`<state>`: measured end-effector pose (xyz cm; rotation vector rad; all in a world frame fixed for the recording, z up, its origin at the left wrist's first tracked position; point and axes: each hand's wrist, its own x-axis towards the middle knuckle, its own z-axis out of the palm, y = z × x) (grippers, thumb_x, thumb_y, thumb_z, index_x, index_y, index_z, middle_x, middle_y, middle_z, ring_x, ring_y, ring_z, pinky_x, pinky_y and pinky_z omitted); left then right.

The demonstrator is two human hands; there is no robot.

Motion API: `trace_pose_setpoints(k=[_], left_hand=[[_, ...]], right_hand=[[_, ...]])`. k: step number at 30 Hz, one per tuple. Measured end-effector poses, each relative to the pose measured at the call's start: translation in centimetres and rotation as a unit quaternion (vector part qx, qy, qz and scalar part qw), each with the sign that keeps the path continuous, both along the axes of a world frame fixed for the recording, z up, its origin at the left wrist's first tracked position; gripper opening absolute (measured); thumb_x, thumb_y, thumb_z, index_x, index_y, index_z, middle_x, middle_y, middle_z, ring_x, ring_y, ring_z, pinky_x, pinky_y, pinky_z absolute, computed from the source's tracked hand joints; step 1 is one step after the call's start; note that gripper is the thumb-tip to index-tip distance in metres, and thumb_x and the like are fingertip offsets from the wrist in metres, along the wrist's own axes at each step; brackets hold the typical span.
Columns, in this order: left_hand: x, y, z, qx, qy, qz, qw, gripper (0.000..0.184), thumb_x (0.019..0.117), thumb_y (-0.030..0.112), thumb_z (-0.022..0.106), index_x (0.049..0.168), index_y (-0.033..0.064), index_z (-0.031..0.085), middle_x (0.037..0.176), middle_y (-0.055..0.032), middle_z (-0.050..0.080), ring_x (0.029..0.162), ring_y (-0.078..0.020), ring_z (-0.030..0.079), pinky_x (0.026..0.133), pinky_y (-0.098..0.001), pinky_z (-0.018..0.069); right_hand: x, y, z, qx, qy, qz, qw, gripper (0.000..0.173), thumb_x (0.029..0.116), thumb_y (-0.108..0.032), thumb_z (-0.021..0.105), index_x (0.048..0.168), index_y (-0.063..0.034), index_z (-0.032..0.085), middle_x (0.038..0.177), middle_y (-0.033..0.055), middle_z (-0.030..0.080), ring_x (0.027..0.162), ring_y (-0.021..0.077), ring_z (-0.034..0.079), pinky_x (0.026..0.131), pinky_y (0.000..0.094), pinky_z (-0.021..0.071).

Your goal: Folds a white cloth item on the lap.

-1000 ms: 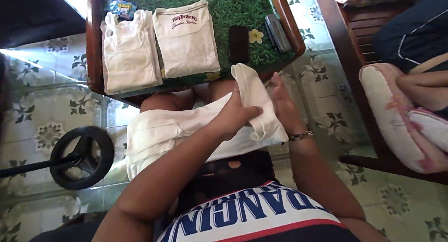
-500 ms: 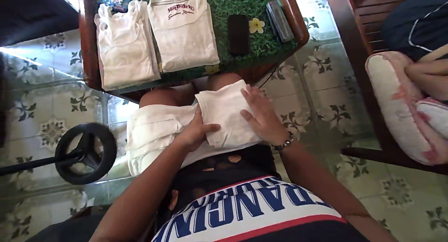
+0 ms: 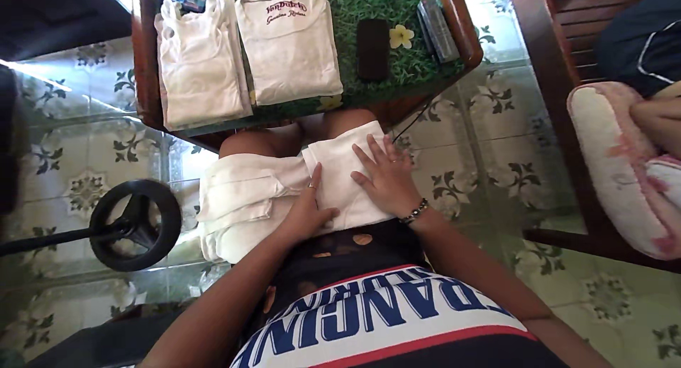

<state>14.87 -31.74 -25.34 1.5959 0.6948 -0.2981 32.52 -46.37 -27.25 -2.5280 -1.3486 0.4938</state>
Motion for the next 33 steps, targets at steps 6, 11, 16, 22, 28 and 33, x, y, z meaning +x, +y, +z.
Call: trace_pose_setpoints(k=[6, 11, 16, 22, 28, 33], left_hand=[[-0.2, 0.0, -0.1, 0.029, 0.01, -0.016, 0.999, 0.11, 0.0869, 0.019, 0.081, 0.164, 0.0093, 0.003, 0.156, -0.0238, 0.039, 0.121, -0.025, 0.063, 0.102, -0.0393, 0.0538], [-0.2, 0.2, 0.4, 0.013, 0.035, -0.031, 0.999, 0.11, 0.085, 0.02, 0.083, 0.163, 0.004, 0.007, 0.163, -0.0246, 0.024, 0.123, -0.024, 0.062, 0.099, -0.0362, 0.0553], [-1.9, 0.0, 2.9, 0.107, 0.065, -0.093, 0.988, 0.086, 0.0944, 0.033, 0.073, 0.161, 0.0088, 0.025, 0.161, -0.0228, 0.024, 0.094, -0.0167, 0.068, 0.081, -0.0302, 0.0593], [2.8, 6.0, 4.7, 0.353, 0.024, -0.119, 0.928, 0.041, 0.1037, 0.025, 0.056, 0.141, 0.0105, 0.06, 0.144, -0.0205, 0.054, 0.134, -0.0384, 0.05, 0.113, -0.0519, 0.0408], [8.4, 10.2, 4.9, 0.249, 0.21, -0.287, 0.901, 0.06, 0.1083, 0.047, 0.04, 0.137, -0.0012, 0.059, 0.141, -0.0269, 0.056, 0.136, -0.0423, 0.049, 0.114, -0.0636, 0.0319], [9.3, 13.3, 0.7, 0.216, 0.114, -0.306, 0.92, 0.053, 0.1018, 0.043, 0.06, 0.13, -0.0024, 0.063, 0.13, -0.0288, 0.061, 0.125, -0.0441, 0.057, 0.106, -0.0672, 0.0399]], right_hand=[[-0.1, 0.2, 0.2, -0.033, 0.011, -0.017, 0.999, 0.071, 0.1007, -0.072, 0.024, 0.162, -0.0356, 0.03, 0.172, 0.0049, 0.014, 0.157, 0.0425, 0.003, 0.113, 0.0784, 0.0112], [0.8, -0.2, -0.2, 0.062, 0.047, -0.084, 0.993, 0.064, 0.1046, -0.056, 0.039, 0.16, -0.0239, 0.036, 0.166, 0.0185, 0.027, 0.148, 0.0474, 0.03, 0.108, 0.073, 0.031], [4.3, -2.0, 1.5, 0.056, 0.294, -0.235, 0.925, 0.072, 0.1035, -0.033, 0.06, 0.162, -0.0094, 0.026, 0.133, 0.0261, 0.058, 0.116, 0.036, 0.061, 0.1, 0.0533, 0.0495], [5.0, -2.8, 3.2, 0.108, 0.437, -0.234, 0.862, 0.045, 0.0965, -0.014, 0.07, 0.138, -0.0025, 0.058, 0.115, 0.0169, 0.07, 0.098, 0.0229, 0.071, 0.088, 0.042, 0.0589], [5.3, -3.5, 1.1, 0.151, 0.447, -0.246, 0.847, 0.048, 0.0944, -0.009, 0.069, 0.139, 0.0017, 0.055, 0.115, 0.0203, 0.069, 0.098, 0.0254, 0.07, 0.09, 0.0452, 0.0572], [6.1, -4.6, 0.1, 0.205, 0.525, -0.271, 0.78, 0.036, 0.0988, -0.006, 0.06, 0.134, 0.0004, 0.056, 0.102, 0.0121, 0.072, 0.086, 0.0172, 0.071, 0.079, 0.0376, 0.0606]])
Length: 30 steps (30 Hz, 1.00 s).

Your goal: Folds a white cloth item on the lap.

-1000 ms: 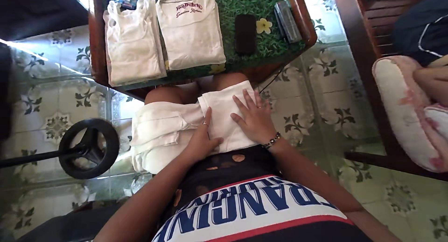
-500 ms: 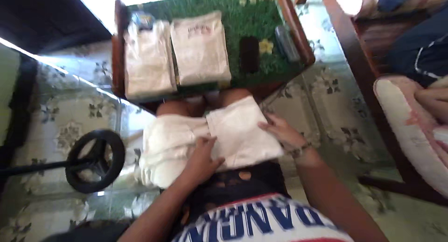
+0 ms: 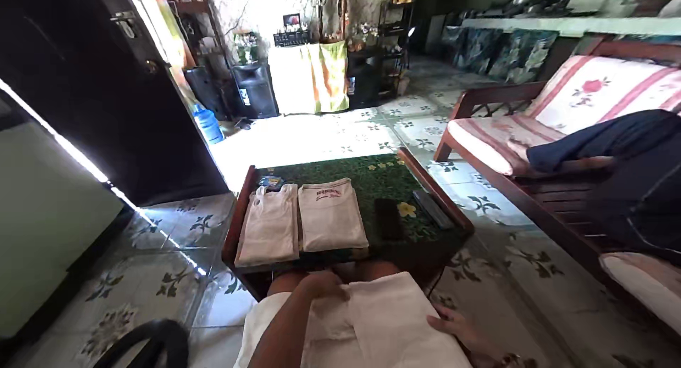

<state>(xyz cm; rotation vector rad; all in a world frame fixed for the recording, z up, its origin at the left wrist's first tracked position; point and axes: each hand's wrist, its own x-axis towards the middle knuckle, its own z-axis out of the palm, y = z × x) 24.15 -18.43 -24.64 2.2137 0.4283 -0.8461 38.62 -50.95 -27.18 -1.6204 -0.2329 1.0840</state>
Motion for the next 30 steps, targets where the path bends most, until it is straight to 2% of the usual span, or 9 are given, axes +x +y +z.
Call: trace_pose_setpoints(k=[4, 10, 14, 16, 19, 21, 23, 27, 30], left_hand=[[0.4, 1.3, -1.1, -0.066, -0.026, 0.093, 0.993, 0.047, 0.0988, 0.039, 0.065, 0.129, 0.0037, 0.065, 0.125, -0.022, 0.065, 0.115, -0.0352, 0.063, 0.102, -0.0592, 0.0459], [1.7, 0.6, -0.1, -0.024, -0.126, 0.101, 0.987, 0.042, 0.098, 0.034, 0.069, 0.121, -0.0018, 0.069, 0.118, -0.0237, 0.067, 0.113, -0.0361, 0.064, 0.103, -0.057, 0.0468], [1.4, -1.7, 2.4, 0.046, -0.225, 0.179, 0.957, 0.049, 0.0944, 0.028, 0.072, 0.135, 0.0043, 0.062, 0.141, -0.0279, 0.054, 0.131, -0.0423, 0.053, 0.111, -0.0569, 0.0423], [-1.1, -2.8, 4.4, -0.025, -0.244, 0.249, 0.937, 0.054, 0.0964, 0.028, 0.071, 0.142, 0.0033, 0.056, 0.143, -0.0274, 0.05, 0.128, -0.0386, 0.055, 0.108, -0.0514, 0.0461], [-7.7, -3.4, 6.1, -0.234, -0.246, 0.383, 0.859, 0.042, 0.105, 0.022, 0.055, 0.144, 0.0071, 0.05, 0.126, -0.0128, 0.063, 0.105, -0.0193, 0.065, 0.088, -0.0379, 0.0543], [-12.3, -3.1, 6.3, -0.321, -0.235, 0.475, 0.784, 0.039, 0.1104, 0.028, 0.04, 0.145, 0.012, 0.049, 0.118, -0.0068, 0.067, 0.099, -0.0178, 0.069, 0.083, -0.0374, 0.0584], [-16.8, -2.7, 5.4, -0.38, -0.235, 0.536, 0.716, 0.049, 0.1116, 0.041, 0.024, 0.149, 0.0171, 0.044, 0.124, -0.007, 0.068, 0.107, -0.0231, 0.07, 0.088, -0.043, 0.0594], [-23.0, -2.6, 2.6, -0.482, -0.271, 0.588, 0.591, 0.09, 0.0931, 0.081, 0.009, 0.154, 0.0203, 0.034, 0.129, -0.0144, 0.067, 0.11, -0.0316, 0.07, 0.087, -0.0482, 0.0606], [-25.6, -2.3, 0.0, -0.471, -0.287, 0.62, 0.558, 0.103, 0.0818, 0.093, 0.014, 0.135, 0.0169, 0.058, 0.106, -0.0057, 0.074, 0.094, -0.0172, 0.072, 0.08, -0.0376, 0.0612]], right_hand=[[0.9, 0.1, -0.4, 0.043, 0.089, -0.023, 0.995, 0.024, 0.102, -0.011, 0.051, 0.124, -0.004, 0.057, 0.089, 0.0063, 0.073, 0.077, 0.0135, 0.072, 0.07, 0.0325, 0.0616], [2.5, 0.7, -0.5, 0.094, 0.084, -0.063, 0.99, 0.023, 0.0987, -0.015, 0.049, 0.119, -0.007, 0.057, 0.087, 0.0033, 0.072, 0.075, 0.0102, 0.071, 0.066, 0.0297, 0.0618], [2.6, 1.6, 3.6, 0.07, 0.012, -0.036, 0.997, 0.024, 0.1035, -0.011, 0.039, 0.122, -0.0078, 0.054, 0.085, -0.0041, 0.07, 0.072, 0.0014, 0.068, 0.064, 0.0209, 0.0591], [1.0, 3.1, 6.6, 0.094, 0.001, -0.014, 0.996, 0.029, 0.0955, -0.008, 0.042, 0.123, -0.0105, 0.051, 0.086, -0.0081, 0.071, 0.073, -0.0007, 0.069, 0.066, 0.0189, 0.06], [-1.5, 6.5, 10.1, 0.145, 0.012, 0.053, 0.988, 0.05, 0.0847, -0.008, 0.051, 0.134, -0.0121, 0.045, 0.099, -0.0065, 0.072, 0.083, 0.0033, 0.071, 0.073, 0.0224, 0.0623], [-4.0, 9.1, 11.9, 0.177, 0.031, 0.104, 0.978, 0.057, 0.0861, -0.006, 0.055, 0.142, -0.0143, 0.044, 0.107, -0.0016, 0.071, 0.088, 0.0077, 0.072, 0.077, 0.0268, 0.0632], [-7.4, 12.0, 13.0, 0.198, 0.068, 0.148, 0.967, 0.071, 0.0853, -0.004, 0.06, 0.151, -0.0185, 0.036, 0.112, 0.0033, 0.07, 0.091, 0.0129, 0.072, 0.078, 0.0327, 0.0635], [-16.2, 18.6, 13.2, 0.188, 0.213, 0.237, 0.929, 0.085, 0.0961, 0.002, 0.056, 0.161, -0.0246, 0.009, 0.112, 0.0107, 0.067, 0.086, 0.0203, 0.072, 0.077, 0.0388, 0.0628], [-19.6, 21.6, 10.5, 0.154, 0.207, 0.329, 0.908, 0.083, 0.1027, -0.006, 0.054, 0.164, -0.0241, 0.0, 0.124, 0.0164, 0.061, 0.099, 0.0255, 0.071, 0.09, 0.0409, 0.0599]])
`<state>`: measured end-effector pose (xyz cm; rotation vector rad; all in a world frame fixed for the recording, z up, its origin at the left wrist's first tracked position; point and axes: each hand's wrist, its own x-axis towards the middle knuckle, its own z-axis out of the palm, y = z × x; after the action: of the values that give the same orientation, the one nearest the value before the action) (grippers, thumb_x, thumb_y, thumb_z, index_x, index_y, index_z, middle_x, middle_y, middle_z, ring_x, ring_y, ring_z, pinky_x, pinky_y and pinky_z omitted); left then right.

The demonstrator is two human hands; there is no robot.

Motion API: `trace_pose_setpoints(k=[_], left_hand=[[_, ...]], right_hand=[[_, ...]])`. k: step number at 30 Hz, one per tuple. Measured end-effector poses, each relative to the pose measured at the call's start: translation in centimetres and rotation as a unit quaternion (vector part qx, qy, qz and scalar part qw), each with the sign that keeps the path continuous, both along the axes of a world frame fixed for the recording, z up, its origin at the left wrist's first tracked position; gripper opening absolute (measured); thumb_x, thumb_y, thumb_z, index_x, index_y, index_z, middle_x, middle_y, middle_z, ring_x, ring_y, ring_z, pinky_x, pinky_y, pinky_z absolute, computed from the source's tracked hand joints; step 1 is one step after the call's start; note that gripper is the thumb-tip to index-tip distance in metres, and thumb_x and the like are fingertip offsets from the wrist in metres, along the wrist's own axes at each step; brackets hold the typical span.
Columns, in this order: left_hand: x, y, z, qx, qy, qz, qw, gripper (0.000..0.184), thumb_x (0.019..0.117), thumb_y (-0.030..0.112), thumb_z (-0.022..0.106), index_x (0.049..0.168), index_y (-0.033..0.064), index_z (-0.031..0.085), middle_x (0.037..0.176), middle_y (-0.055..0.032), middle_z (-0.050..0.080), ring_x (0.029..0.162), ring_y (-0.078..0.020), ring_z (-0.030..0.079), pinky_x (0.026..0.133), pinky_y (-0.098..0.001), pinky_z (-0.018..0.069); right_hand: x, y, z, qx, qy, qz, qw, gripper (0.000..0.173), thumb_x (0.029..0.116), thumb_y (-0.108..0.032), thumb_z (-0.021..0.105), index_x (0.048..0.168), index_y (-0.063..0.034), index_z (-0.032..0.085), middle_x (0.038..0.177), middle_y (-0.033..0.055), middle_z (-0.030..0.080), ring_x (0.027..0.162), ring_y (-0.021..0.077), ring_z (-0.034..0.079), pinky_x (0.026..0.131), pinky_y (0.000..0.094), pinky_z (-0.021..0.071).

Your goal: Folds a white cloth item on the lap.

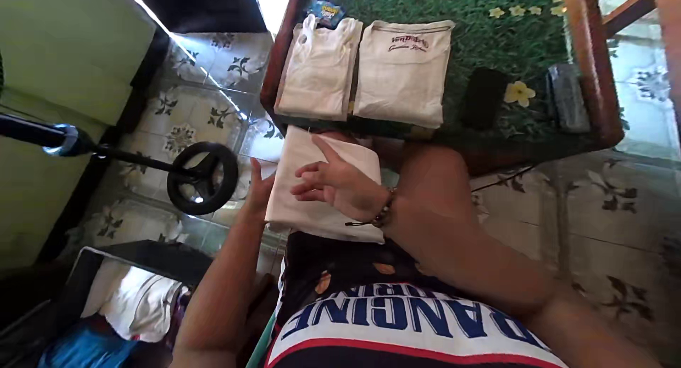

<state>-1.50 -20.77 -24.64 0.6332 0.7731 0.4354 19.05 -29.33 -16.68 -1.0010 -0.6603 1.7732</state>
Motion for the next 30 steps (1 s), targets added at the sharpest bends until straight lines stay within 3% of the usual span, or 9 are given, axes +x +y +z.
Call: trace_pose_setpoints(k=[3, 6, 9, 15, 19, 22, 26, 28, 30], left_hand=[[-0.4, -0.5, 0.4, 0.058, 0.119, 0.012, 0.991, 0.05, 0.1091, 0.047, 0.031, 0.132, 0.009, 0.054, 0.097, -0.0056, 0.073, 0.085, -0.0141, 0.072, 0.076, -0.0334, 0.0622], [0.2, -0.8, 1.6, 0.102, 0.22, -0.031, 0.97, 0.043, 0.0991, 0.002, 0.054, 0.14, 0.0034, 0.042, 0.097, -0.0098, 0.07, 0.08, -0.0163, 0.071, 0.074, -0.0356, 0.0619], [-0.6, -0.8, 1.8, 0.118, 0.176, -0.053, 0.976, 0.065, 0.0945, -0.002, 0.055, 0.153, 0.0108, 0.03, 0.104, -0.0102, 0.071, 0.085, -0.0177, 0.072, 0.078, -0.0374, 0.0626], [-0.4, -0.8, 0.8, 0.278, 0.333, -0.064, 0.899, 0.092, 0.0935, 0.005, 0.07, 0.164, 0.0234, 0.014, 0.139, -0.0181, 0.058, 0.104, -0.0285, 0.069, 0.088, -0.0475, 0.0592], [-0.1, -2.7, 3.0, 0.455, 0.463, -0.075, 0.756, 0.059, 0.0906, 0.017, 0.074, 0.145, 0.0097, 0.053, 0.134, -0.0289, 0.048, 0.101, -0.0369, 0.061, 0.083, -0.0522, 0.0555], [1.4, -4.1, 5.4, 0.319, 0.352, -0.167, 0.864, 0.054, 0.105, 0.03, 0.055, 0.152, 0.008, 0.041, 0.115, -0.0142, 0.063, 0.082, -0.0175, 0.066, 0.073, -0.0354, 0.0573], [3.7, -4.2, 6.8, 0.139, 0.105, -0.051, 0.983, 0.064, 0.1089, 0.052, 0.023, 0.161, 0.0161, 0.017, 0.126, -0.0142, 0.064, 0.101, -0.0294, 0.072, 0.079, -0.0479, 0.0638], [3.8, -3.2, 7.8, 0.092, -0.018, 0.012, 0.996, 0.082, 0.0942, 0.079, 0.029, 0.147, 0.0168, 0.042, 0.126, -0.0111, 0.066, 0.107, -0.0291, 0.069, 0.084, -0.0508, 0.0613], [2.5, -2.4, 7.2, 0.041, -0.088, 0.099, 0.99, 0.046, 0.0914, 0.055, 0.062, 0.108, 0.0133, 0.069, 0.094, -0.0052, 0.073, 0.086, -0.0176, 0.071, 0.076, -0.0376, 0.0605]], right_hand=[[1.4, -1.4, -3.8, 0.047, -0.258, -0.067, 0.963, 0.076, 0.0993, -0.017, 0.062, 0.164, -0.0218, 0.021, 0.133, 0.0145, 0.059, 0.107, 0.0208, 0.065, 0.09, 0.0372, 0.0559], [4.5, -4.2, -8.4, -0.049, -0.348, -0.243, 0.904, 0.08, 0.0955, -0.019, 0.065, 0.164, -0.0192, 0.024, 0.143, 0.0242, 0.049, 0.118, 0.0322, 0.058, 0.093, 0.0452, 0.0533], [5.8, -6.2, -10.0, -0.225, -0.233, -0.27, 0.907, 0.072, 0.1036, -0.028, 0.057, 0.164, -0.0192, 0.018, 0.142, 0.0186, 0.052, 0.116, 0.0274, 0.06, 0.09, 0.044, 0.0537], [5.9, -6.9, -10.1, -0.269, 0.006, -0.174, 0.947, 0.048, 0.11, -0.043, 0.037, 0.137, -0.0065, 0.052, 0.117, 0.0102, 0.069, 0.104, 0.0195, 0.069, 0.088, 0.039, 0.0597], [5.5, -6.4, -7.7, -0.222, 0.05, -0.208, 0.951, 0.021, 0.1062, -0.014, 0.044, 0.121, -0.0042, 0.055, 0.098, 0.0104, 0.072, 0.088, 0.0189, 0.073, 0.077, 0.0376, 0.0631], [5.8, -4.3, -4.7, -0.114, 0.01, -0.188, 0.975, 0.02, 0.0969, -0.002, 0.052, 0.116, -0.0068, 0.057, 0.088, 0.0056, 0.073, 0.077, 0.0136, 0.072, 0.07, 0.0317, 0.0628], [5.9, 0.6, 1.3, 0.135, -0.051, 0.041, 0.989, 0.033, 0.0826, -0.001, 0.066, 0.115, -0.0094, 0.064, 0.094, 0.0001, 0.075, 0.081, 0.0078, 0.072, 0.073, 0.0278, 0.0628], [5.3, 2.4, 5.3, 0.257, -0.188, 0.163, 0.934, 0.041, 0.0808, -0.001, 0.067, 0.121, -0.0065, 0.063, 0.097, -0.001, 0.073, 0.083, 0.0028, 0.069, 0.073, 0.0221, 0.0601], [4.1, 2.8, 8.3, 0.37, -0.375, 0.239, 0.816, 0.058, 0.078, -0.003, 0.07, 0.135, -0.0088, 0.064, 0.105, 0.0025, 0.073, 0.091, 0.0078, 0.068, 0.078, 0.0298, 0.0582]])
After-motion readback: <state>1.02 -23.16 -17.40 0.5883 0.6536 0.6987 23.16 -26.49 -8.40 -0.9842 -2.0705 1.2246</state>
